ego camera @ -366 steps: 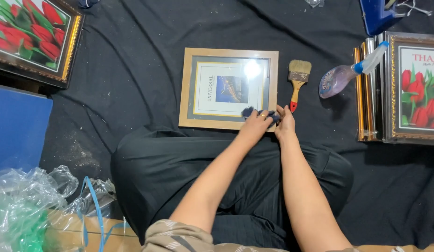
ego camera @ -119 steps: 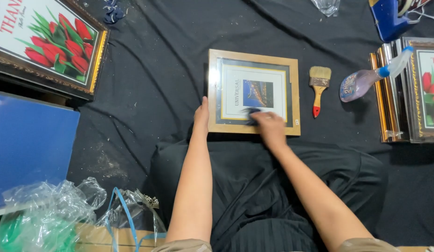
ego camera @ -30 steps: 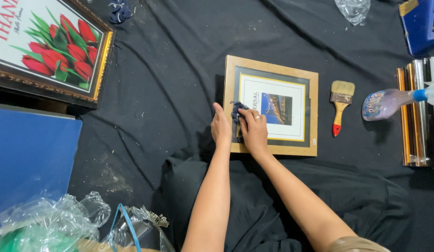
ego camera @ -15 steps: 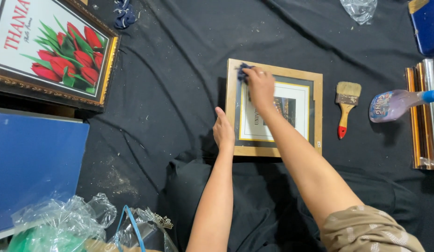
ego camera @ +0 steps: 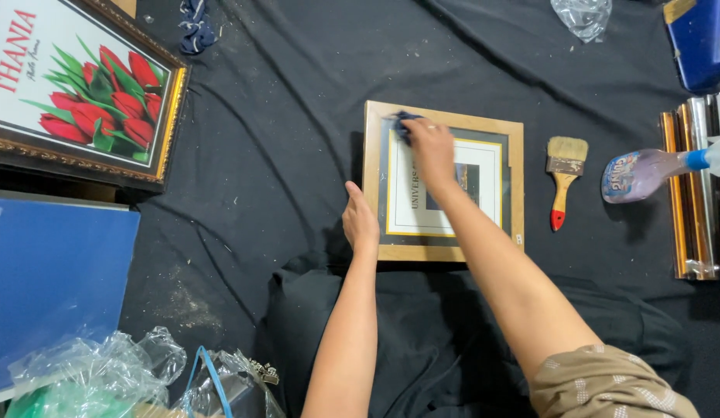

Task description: The person wipes the glass and wooden frame of a picture frame with a blue cloth. They rotate the frame to clean all sides and edges, then set it down on the black cloth.

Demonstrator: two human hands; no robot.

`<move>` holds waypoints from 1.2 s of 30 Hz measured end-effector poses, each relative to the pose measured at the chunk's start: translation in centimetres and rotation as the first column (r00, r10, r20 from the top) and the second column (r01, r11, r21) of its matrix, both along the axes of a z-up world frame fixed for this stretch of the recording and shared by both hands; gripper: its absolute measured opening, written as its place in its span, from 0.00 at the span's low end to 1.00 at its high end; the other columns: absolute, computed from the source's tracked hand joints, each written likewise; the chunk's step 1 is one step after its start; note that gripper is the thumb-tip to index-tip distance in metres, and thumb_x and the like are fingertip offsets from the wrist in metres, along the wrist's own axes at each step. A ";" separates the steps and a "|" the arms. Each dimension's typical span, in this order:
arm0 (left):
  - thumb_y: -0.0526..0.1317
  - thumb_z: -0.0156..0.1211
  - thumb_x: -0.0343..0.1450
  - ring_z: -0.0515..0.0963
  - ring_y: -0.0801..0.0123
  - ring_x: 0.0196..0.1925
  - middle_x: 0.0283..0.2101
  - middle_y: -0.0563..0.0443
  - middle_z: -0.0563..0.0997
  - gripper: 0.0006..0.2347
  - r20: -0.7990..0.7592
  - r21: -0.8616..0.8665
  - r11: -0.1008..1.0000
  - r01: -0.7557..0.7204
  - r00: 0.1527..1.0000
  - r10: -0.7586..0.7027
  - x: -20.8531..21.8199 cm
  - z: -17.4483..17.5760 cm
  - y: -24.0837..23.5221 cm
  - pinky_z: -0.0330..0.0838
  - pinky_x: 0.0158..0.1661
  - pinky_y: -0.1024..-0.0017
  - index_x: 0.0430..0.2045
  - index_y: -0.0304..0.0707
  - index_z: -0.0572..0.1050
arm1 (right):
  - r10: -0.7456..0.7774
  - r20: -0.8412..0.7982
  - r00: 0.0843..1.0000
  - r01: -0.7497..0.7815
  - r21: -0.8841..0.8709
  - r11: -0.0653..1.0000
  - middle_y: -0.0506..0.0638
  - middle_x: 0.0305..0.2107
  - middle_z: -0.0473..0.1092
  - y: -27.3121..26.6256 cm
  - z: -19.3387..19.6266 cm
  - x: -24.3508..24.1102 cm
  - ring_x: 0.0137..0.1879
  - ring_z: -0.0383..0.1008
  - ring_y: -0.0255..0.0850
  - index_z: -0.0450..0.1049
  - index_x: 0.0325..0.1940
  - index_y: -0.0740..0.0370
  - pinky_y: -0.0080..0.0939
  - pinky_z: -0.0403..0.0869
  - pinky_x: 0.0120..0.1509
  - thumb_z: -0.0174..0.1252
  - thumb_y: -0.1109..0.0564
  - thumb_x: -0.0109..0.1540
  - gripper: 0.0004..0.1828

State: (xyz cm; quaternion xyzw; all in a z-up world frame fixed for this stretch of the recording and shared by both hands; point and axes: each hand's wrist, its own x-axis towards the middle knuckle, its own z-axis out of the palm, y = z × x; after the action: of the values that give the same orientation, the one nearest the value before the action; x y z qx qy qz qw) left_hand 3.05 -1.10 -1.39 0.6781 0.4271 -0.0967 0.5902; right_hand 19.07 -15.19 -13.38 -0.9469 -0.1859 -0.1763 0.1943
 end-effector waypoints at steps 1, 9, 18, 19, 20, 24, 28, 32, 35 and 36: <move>0.69 0.17 0.75 0.65 0.45 0.71 0.67 0.37 0.71 0.40 -0.002 -0.003 1.000 0.001 1.000 -0.001 0.0 0.3 0.0 0.55 0.69 0.53 0.65 0.37 0.68 | -0.001 -0.002 1.000 0.001 -0.003 1.000 0.38 0.45 0.73 -1.9 -0.3 0.0 0.47 0.73 0.44 0.76 0.54 0.38 0.44 0.73 0.47 0.63 0.59 0.63 0.18; 0.69 0.18 0.75 0.65 0.44 0.72 0.67 0.36 0.71 0.40 0.004 -0.012 1.000 -0.007 1.000 0.007 -0.1 2.0 -0.3 0.55 0.70 0.52 0.65 0.35 0.69 | -0.280 -0.066 0.958 0.269 -0.139 0.953 0.38 0.43 0.76 -14.9 -5.4 1.4 0.48 0.76 0.44 0.80 0.52 0.39 0.45 0.76 0.49 0.65 0.59 0.63 0.16; 0.69 0.20 0.74 0.67 0.44 0.70 0.65 0.36 0.73 0.40 -0.012 0.030 0.999 0.017 1.000 -0.017 -0.2 2.8 -0.4 0.58 0.68 0.52 0.64 0.36 0.69 | -0.556 -0.213 0.803 0.511 -0.235 0.827 0.44 0.44 0.74 -20.1 -6.6 1.5 0.48 0.75 0.49 0.80 0.55 0.44 0.50 0.77 0.48 0.64 0.54 0.64 0.14; 0.69 0.20 0.74 0.67 0.44 0.70 0.65 0.36 0.73 0.40 -0.009 0.029 0.999 0.018 1.000 -0.018 -0.1 2.5 -0.4 0.58 0.68 0.52 0.64 0.36 0.69 | -0.558 -0.210 0.803 0.513 -0.234 0.826 0.44 0.44 0.74 -18.8 -6.2 1.1 0.48 0.75 0.49 0.80 0.55 0.44 0.50 0.77 0.48 0.64 0.54 0.64 0.14; 0.69 0.19 0.74 0.68 0.43 0.70 0.65 0.35 0.73 0.40 -0.009 0.032 0.999 0.018 1.000 -0.017 0.0 2.3 -0.4 0.58 0.68 0.51 0.63 0.35 0.70 | -0.581 -0.203 0.788 0.547 -0.204 0.812 0.45 0.42 0.74 -17.6 -5.8 0.6 0.46 0.76 0.50 0.80 0.52 0.44 0.50 0.77 0.48 0.65 0.55 0.63 0.13; 0.69 0.20 0.74 0.69 0.43 0.69 0.63 0.35 0.74 0.40 -0.019 0.044 0.999 0.015 1.000 -0.014 0.0 1.7 -0.4 0.60 0.67 0.51 0.62 0.35 0.71 | -0.476 -0.137 0.869 0.481 0.007 0.877 0.49 0.38 0.75 -11.8 -5.6 -1.0 0.44 0.77 0.55 0.81 0.49 0.49 0.53 0.74 0.52 0.66 0.60 0.61 0.13; 0.69 0.20 0.75 0.70 0.42 0.68 0.62 0.34 0.75 0.40 -0.014 0.061 0.998 0.024 1.000 -0.023 0.0 1.0 -0.3 0.60 0.67 0.50 0.62 0.35 0.71 | -0.327 -0.170 0.930 0.353 0.156 0.923 0.51 0.39 0.76 -3.7 -0.7 -3.5 0.47 0.76 0.56 0.79 0.49 0.53 0.52 0.70 0.57 0.61 0.64 0.62 0.13; 0.69 0.21 0.74 0.70 0.42 0.68 0.61 0.32 0.75 0.40 -0.025 0.075 0.996 0.050 0.999 -0.048 0.2 -0.2 -0.1 0.61 0.66 0.51 0.62 0.35 0.71 | -0.138 -0.109 0.984 0.153 0.145 0.978 0.46 0.40 0.75 2.9 1.2 -5.1 0.43 0.76 0.51 0.78 0.50 0.46 0.49 0.75 0.49 0.63 0.63 0.59 0.17; 0.69 0.20 0.74 0.70 0.41 0.68 0.61 0.32 0.75 0.40 -0.019 0.078 0.996 0.041 0.999 -0.040 -0.1 0.0 0.1 0.61 0.66 0.50 0.62 0.35 0.71 | -0.020 -0.048 0.999 0.025 0.099 0.995 0.41 0.41 0.75 3.9 1.5 -5.6 0.43 0.76 0.47 0.78 0.51 0.42 0.46 0.76 0.46 0.65 0.61 0.58 0.20; 0.69 0.20 0.74 0.70 0.41 0.68 0.61 0.32 0.76 0.40 -0.013 0.072 0.997 0.032 0.999 -0.031 -0.2 0.2 0.2 0.61 0.66 0.51 0.62 0.35 0.71 | 0.024 -0.024 0.999 -0.023 0.045 0.999 0.38 0.42 0.74 3.6 1.5 -5.6 0.43 0.75 0.45 0.78 0.52 0.40 0.44 0.77 0.44 0.66 0.60 0.58 0.21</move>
State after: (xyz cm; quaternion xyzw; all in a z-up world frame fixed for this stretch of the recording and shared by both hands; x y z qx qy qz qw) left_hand 2.85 -0.86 -1.22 0.7051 0.4229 -0.0947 0.5612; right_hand 13.45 -11.55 -11.92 -0.9422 -0.1905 -0.1665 0.2198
